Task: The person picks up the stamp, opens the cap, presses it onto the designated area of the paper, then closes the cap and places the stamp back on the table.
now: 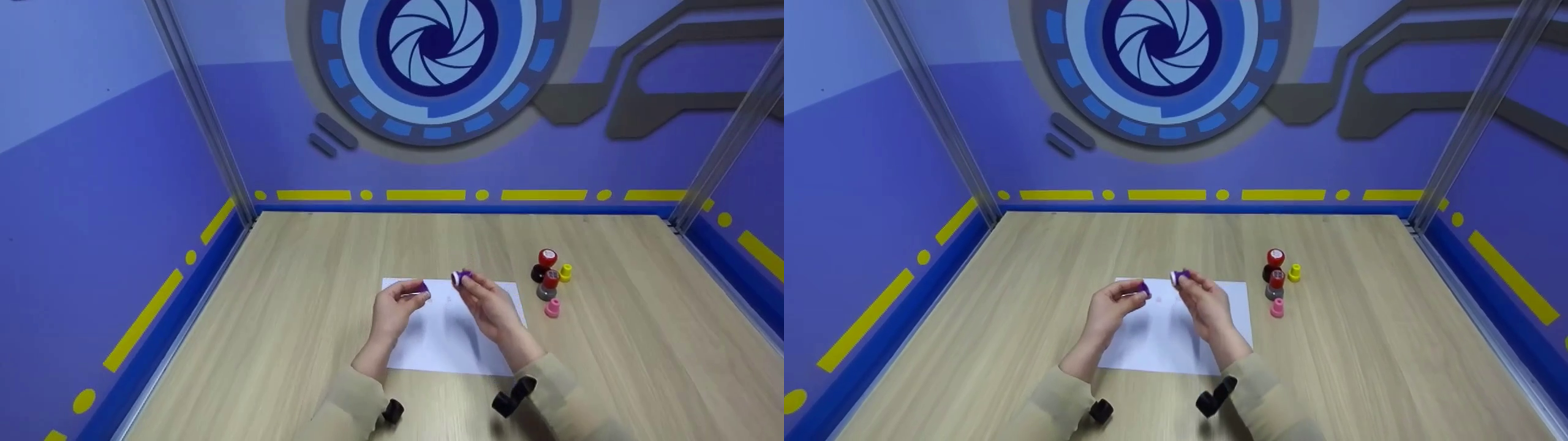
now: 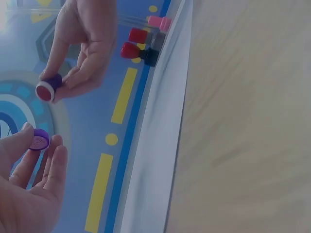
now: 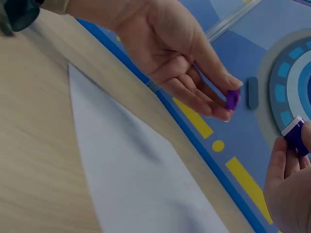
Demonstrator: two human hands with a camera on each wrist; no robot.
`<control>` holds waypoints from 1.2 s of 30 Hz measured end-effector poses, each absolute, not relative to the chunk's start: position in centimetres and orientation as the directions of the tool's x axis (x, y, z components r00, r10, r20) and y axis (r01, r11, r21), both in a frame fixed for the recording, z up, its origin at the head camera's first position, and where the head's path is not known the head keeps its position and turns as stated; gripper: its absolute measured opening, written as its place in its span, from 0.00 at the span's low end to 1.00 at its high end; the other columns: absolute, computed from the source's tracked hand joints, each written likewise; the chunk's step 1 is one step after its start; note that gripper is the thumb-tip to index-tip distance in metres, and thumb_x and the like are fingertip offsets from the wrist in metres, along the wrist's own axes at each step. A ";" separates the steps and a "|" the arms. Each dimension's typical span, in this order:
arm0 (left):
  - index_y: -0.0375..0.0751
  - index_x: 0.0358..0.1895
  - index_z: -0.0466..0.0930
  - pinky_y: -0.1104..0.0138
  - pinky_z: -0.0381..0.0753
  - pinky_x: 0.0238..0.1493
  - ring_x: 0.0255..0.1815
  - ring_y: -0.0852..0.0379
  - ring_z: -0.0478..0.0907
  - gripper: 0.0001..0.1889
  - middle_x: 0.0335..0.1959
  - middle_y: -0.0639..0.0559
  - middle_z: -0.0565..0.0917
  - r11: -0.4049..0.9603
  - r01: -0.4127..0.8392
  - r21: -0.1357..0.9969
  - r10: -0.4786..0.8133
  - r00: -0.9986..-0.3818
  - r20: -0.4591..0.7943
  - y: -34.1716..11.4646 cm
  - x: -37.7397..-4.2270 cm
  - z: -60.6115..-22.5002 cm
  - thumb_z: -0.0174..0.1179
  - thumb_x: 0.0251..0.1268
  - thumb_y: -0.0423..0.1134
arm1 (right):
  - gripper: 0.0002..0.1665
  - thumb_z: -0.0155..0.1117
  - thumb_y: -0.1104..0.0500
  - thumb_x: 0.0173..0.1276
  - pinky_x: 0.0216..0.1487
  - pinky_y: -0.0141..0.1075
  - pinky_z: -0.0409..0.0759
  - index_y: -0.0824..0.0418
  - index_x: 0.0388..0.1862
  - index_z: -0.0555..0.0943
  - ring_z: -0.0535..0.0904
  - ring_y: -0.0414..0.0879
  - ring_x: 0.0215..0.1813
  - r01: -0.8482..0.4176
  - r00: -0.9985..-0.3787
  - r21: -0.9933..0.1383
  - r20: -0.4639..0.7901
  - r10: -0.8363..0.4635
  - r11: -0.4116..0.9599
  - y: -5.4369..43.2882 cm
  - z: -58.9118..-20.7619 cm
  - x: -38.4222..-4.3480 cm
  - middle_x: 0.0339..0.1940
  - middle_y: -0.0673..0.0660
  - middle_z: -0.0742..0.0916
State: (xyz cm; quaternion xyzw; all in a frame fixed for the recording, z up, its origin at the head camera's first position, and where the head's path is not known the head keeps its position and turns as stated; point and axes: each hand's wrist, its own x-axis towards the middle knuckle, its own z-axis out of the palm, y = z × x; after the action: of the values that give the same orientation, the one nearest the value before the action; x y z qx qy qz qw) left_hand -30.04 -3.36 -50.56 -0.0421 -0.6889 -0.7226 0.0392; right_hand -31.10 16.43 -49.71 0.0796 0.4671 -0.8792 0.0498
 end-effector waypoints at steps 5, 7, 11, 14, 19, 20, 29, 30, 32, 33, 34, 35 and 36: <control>0.24 0.51 0.85 0.69 0.90 0.46 0.44 0.55 0.89 0.15 0.47 0.33 0.89 -0.045 0.142 0.989 0.076 -0.986 0.145 -2.9 -29.7 -50.5 0.71 0.61 0.27 | 0.17 0.58 0.72 0.75 0.54 0.28 0.87 0.73 0.61 0.79 0.89 0.40 0.46 0.123 -0.989 -0.869 -0.149 0.018 -0.479 15.2 -50.6 -29.7 0.42 0.52 0.90; 0.24 0.50 0.86 0.70 0.90 0.46 0.44 0.56 0.89 0.15 0.47 0.33 0.89 -0.036 0.147 0.988 0.089 -0.985 0.150 -2.8 -29.7 -50.6 0.71 0.61 0.26 | 0.15 0.59 0.73 0.74 0.54 0.29 0.87 0.73 0.57 0.81 0.89 0.40 0.47 0.104 -0.992 -0.889 -0.126 0.021 -0.446 14.8 -50.8 -29.4 0.43 0.52 0.90; 0.26 0.50 0.87 0.70 0.89 0.47 0.45 0.55 0.89 0.15 0.46 0.34 0.90 -0.018 0.159 0.987 0.107 -0.981 0.160 -2.7 -29.7 -50.6 0.72 0.60 0.26 | 0.12 0.61 0.74 0.72 0.54 0.29 0.87 0.69 0.51 0.84 0.88 0.39 0.48 0.096 -0.994 -0.901 -0.111 0.011 -0.423 14.4 -51.1 -29.1 0.41 0.51 0.90; 0.26 0.50 0.87 0.70 0.90 0.47 0.46 0.53 0.89 0.15 0.46 0.33 0.90 -0.022 0.165 0.986 0.117 -0.979 0.166 -2.7 -29.7 -50.7 0.72 0.60 0.26 | 0.11 0.61 0.74 0.71 0.54 0.28 0.87 0.66 0.48 0.85 0.88 0.38 0.47 0.102 -0.994 -0.904 -0.113 0.003 -0.415 14.3 -51.2 -29.1 0.40 0.50 0.90; 0.26 0.49 0.87 0.70 0.90 0.47 0.46 0.52 0.89 0.14 0.46 0.33 0.90 0.002 0.183 0.983 0.117 -0.976 0.182 -2.7 -29.6 -50.7 0.72 0.60 0.27 | 0.11 0.62 0.74 0.71 0.52 0.28 0.86 0.67 0.49 0.85 0.87 0.37 0.46 0.095 -0.994 -0.917 -0.105 0.006 -0.387 14.3 -51.5 -29.1 0.39 0.49 0.91; 0.26 0.49 0.87 0.70 0.90 0.47 0.46 0.52 0.89 0.14 0.46 0.33 0.90 0.005 0.188 0.982 0.117 -0.976 0.186 -2.7 -29.6 -50.7 0.72 0.60 0.27 | 0.12 0.62 0.74 0.71 0.51 0.27 0.86 0.68 0.49 0.85 0.87 0.37 0.46 0.092 -0.995 -0.920 -0.104 0.010 -0.381 14.3 -51.5 -29.1 0.39 0.49 0.91; 0.25 0.47 0.88 0.72 0.89 0.47 0.47 0.47 0.89 0.13 0.45 0.32 0.90 0.002 0.222 0.975 0.096 -0.971 0.220 -2.5 -29.5 -50.9 0.73 0.59 0.26 | 0.14 0.65 0.75 0.69 0.47 0.26 0.87 0.72 0.52 0.83 0.88 0.37 0.44 0.073 -0.994 -0.933 -0.096 0.047 -0.353 13.9 -51.7 -29.0 0.38 0.51 0.92; 0.25 0.47 0.88 0.72 0.89 0.46 0.46 0.48 0.89 0.13 0.44 0.32 0.90 0.006 0.222 0.975 0.090 -0.971 0.221 -2.5 -29.5 -50.9 0.73 0.58 0.26 | 0.14 0.65 0.75 0.69 0.47 0.26 0.87 0.73 0.53 0.83 0.88 0.37 0.44 0.068 -0.994 -0.933 -0.092 0.052 -0.354 13.8 -51.8 -29.0 0.38 0.51 0.92; 0.26 0.46 0.88 0.72 0.89 0.46 0.45 0.51 0.89 0.13 0.44 0.33 0.90 0.011 0.226 0.974 0.082 -0.971 0.224 -2.4 -29.4 -51.0 0.73 0.58 0.26 | 0.15 0.64 0.75 0.68 0.47 0.26 0.87 0.74 0.54 0.82 0.88 0.38 0.44 0.057 -0.994 -0.931 -0.085 0.063 -0.359 13.7 -51.9 -29.0 0.38 0.52 0.92; 0.27 0.46 0.88 0.72 0.89 0.46 0.44 0.53 0.89 0.13 0.44 0.34 0.90 0.018 0.226 0.974 0.077 -0.971 0.224 -2.3 -29.4 -51.0 0.73 0.58 0.27 | 0.16 0.64 0.75 0.68 0.47 0.26 0.87 0.75 0.54 0.82 0.88 0.38 0.44 0.054 -0.994 -0.930 -0.083 0.066 -0.365 13.7 -52.0 -29.0 0.38 0.52 0.91; 0.27 0.46 0.88 0.73 0.89 0.46 0.44 0.54 0.89 0.13 0.44 0.34 0.90 0.020 0.222 0.975 0.075 -0.973 0.220 -2.3 -29.4 -51.0 0.74 0.58 0.27 | 0.16 0.64 0.75 0.69 0.48 0.27 0.87 0.75 0.55 0.81 0.88 0.38 0.44 0.052 -0.994 -0.928 -0.082 0.067 -0.370 13.7 -52.0 -29.0 0.38 0.52 0.91; 0.27 0.47 0.88 0.73 0.89 0.46 0.43 0.55 0.89 0.13 0.44 0.35 0.90 0.023 0.218 0.976 0.076 -0.974 0.215 -2.3 -29.4 -51.0 0.74 0.58 0.28 | 0.17 0.63 0.75 0.69 0.49 0.27 0.87 0.75 0.56 0.81 0.88 0.38 0.45 0.053 -0.994 -0.923 -0.085 0.068 -0.380 13.7 -52.1 -29.1 0.38 0.52 0.91; 0.28 0.48 0.88 0.73 0.89 0.45 0.43 0.55 0.89 0.14 0.44 0.35 0.90 0.031 0.216 0.976 0.080 -0.974 0.213 -2.3 -29.4 -51.0 0.74 0.59 0.29 | 0.17 0.63 0.75 0.70 0.50 0.27 0.87 0.75 0.57 0.81 0.88 0.38 0.45 0.058 -0.994 -0.919 -0.091 0.067 -0.391 13.7 -52.2 -29.1 0.39 0.51 0.91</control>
State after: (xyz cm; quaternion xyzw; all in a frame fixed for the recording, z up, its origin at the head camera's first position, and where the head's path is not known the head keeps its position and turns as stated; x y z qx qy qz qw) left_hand -29.42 -2.25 -50.95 -0.1034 -0.7162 -0.6885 0.0492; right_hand -29.12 13.71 -52.15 0.0566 0.5520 -0.8319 -0.0030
